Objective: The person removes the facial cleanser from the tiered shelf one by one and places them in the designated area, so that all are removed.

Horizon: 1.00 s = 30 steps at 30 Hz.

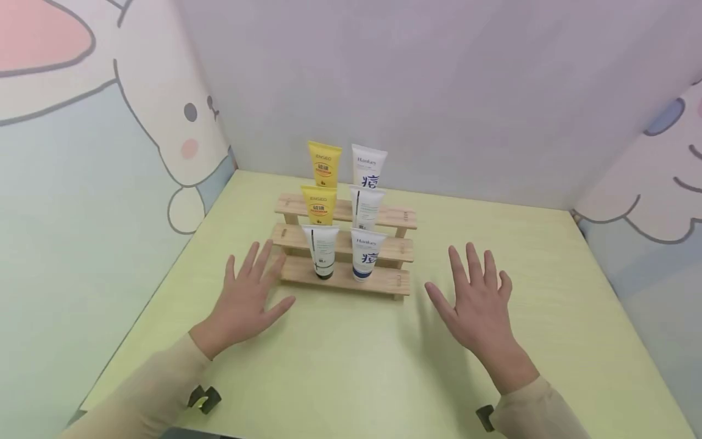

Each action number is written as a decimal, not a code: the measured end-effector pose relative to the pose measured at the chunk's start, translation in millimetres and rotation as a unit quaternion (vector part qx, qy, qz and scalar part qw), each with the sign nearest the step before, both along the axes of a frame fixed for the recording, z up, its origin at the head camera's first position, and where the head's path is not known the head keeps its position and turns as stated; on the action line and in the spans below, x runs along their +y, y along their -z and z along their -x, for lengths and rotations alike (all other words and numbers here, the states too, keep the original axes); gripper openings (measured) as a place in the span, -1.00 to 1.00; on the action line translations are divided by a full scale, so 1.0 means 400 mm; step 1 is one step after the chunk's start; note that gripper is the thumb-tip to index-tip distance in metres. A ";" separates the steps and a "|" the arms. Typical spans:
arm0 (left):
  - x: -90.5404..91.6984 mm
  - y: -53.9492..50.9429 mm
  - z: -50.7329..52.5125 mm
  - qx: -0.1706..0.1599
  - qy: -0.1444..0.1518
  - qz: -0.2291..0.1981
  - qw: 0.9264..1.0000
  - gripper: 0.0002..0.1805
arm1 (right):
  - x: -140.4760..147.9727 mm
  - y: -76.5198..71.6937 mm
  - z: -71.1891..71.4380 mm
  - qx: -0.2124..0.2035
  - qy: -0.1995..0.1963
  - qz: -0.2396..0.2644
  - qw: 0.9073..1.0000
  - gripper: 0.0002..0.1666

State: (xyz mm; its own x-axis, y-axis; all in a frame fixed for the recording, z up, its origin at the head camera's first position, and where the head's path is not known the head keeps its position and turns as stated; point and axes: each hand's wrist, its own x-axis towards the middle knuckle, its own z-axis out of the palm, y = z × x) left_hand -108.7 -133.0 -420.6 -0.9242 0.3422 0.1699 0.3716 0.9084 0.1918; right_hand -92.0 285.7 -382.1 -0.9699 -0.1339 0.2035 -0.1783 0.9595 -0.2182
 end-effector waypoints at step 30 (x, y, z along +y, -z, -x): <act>0.022 0.118 -0.003 -0.128 0.026 0.040 0.991 0.22 | -0.006 -0.080 0.064 0.052 -0.030 0.018 0.998 -0.04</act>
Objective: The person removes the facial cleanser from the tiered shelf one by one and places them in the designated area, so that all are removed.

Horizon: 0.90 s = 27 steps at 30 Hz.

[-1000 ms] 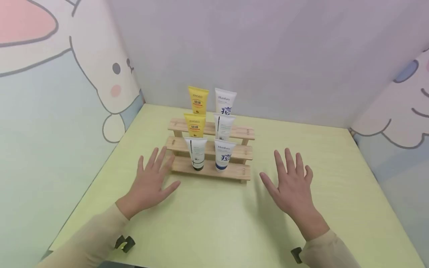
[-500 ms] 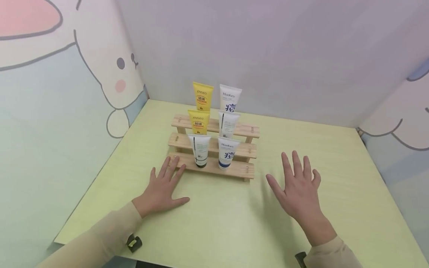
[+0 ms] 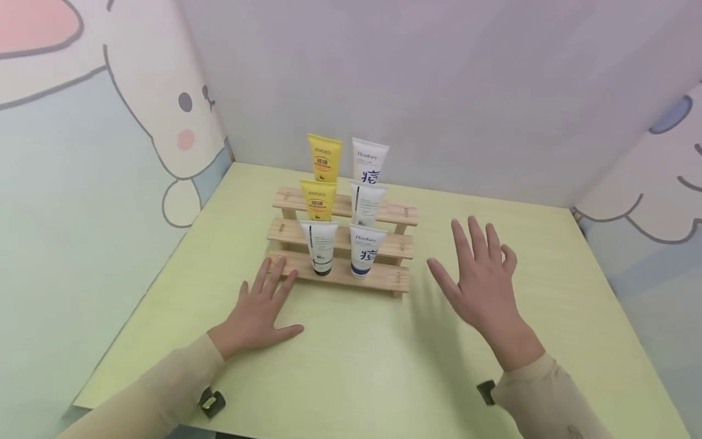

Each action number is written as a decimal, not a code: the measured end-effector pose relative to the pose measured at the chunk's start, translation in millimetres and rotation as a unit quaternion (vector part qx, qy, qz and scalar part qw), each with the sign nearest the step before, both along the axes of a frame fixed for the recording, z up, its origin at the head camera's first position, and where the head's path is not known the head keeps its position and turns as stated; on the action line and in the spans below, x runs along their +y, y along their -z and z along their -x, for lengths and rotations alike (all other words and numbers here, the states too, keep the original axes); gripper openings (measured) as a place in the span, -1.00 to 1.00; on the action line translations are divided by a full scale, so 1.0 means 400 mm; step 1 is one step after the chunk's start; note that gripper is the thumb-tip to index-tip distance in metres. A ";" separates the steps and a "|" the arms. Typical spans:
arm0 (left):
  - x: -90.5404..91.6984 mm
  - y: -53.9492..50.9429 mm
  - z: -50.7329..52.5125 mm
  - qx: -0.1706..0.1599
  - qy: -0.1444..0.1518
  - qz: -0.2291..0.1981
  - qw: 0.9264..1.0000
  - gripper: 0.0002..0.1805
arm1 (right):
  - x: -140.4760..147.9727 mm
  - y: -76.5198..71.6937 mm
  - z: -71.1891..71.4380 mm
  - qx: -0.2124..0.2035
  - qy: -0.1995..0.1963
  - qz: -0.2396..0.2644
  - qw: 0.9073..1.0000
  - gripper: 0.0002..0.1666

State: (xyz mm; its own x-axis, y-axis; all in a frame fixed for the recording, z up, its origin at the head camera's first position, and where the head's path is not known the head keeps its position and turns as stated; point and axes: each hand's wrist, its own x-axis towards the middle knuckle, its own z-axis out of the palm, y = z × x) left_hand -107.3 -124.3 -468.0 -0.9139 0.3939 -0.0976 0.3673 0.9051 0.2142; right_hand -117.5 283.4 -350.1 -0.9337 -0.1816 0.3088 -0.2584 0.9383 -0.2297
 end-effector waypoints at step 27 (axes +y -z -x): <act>-0.004 -0.003 -0.011 0.030 0.004 -0.007 1.000 0.18 | -0.236 -0.221 0.380 -0.166 -0.149 0.236 0.946 -0.32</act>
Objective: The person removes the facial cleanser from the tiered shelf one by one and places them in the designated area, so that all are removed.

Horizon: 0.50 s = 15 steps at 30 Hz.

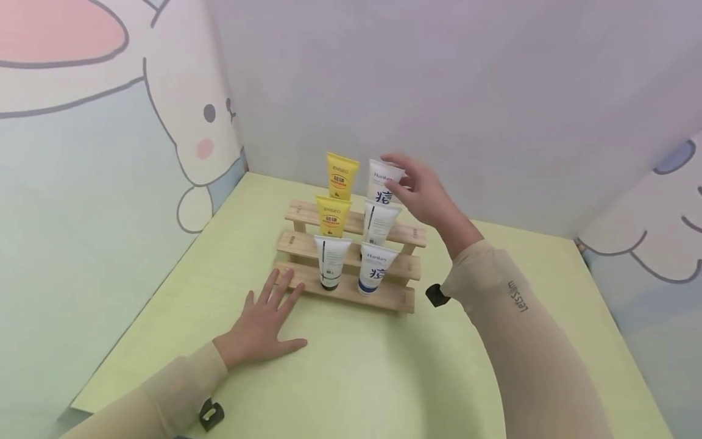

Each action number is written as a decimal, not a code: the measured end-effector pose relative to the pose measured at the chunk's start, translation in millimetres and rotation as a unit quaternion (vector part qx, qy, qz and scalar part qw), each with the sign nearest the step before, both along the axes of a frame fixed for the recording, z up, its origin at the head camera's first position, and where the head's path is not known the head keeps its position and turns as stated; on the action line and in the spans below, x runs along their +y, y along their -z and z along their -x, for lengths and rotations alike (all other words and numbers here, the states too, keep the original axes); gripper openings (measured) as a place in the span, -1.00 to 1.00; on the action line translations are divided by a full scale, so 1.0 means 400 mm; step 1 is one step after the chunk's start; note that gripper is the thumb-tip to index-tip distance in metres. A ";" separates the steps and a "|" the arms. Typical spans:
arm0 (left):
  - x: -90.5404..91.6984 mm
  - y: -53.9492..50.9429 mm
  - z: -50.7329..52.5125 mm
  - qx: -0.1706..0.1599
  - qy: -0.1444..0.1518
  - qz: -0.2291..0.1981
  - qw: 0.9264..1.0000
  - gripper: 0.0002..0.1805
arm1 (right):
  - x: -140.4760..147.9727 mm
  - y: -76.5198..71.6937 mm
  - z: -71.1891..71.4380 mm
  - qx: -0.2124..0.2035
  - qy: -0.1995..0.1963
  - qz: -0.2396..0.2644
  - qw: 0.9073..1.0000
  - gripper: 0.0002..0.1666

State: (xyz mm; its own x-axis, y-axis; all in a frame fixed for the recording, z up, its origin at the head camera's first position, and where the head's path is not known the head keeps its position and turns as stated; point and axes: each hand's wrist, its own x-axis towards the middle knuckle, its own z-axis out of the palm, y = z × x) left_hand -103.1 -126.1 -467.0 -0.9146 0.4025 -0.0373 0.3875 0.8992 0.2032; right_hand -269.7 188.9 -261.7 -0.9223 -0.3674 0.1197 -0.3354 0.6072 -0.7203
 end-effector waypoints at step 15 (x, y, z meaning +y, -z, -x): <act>0.005 -0.009 -0.003 0.010 0.002 -0.008 1.000 0.17 | 0.032 0.032 0.001 0.051 0.078 0.130 0.987 -0.45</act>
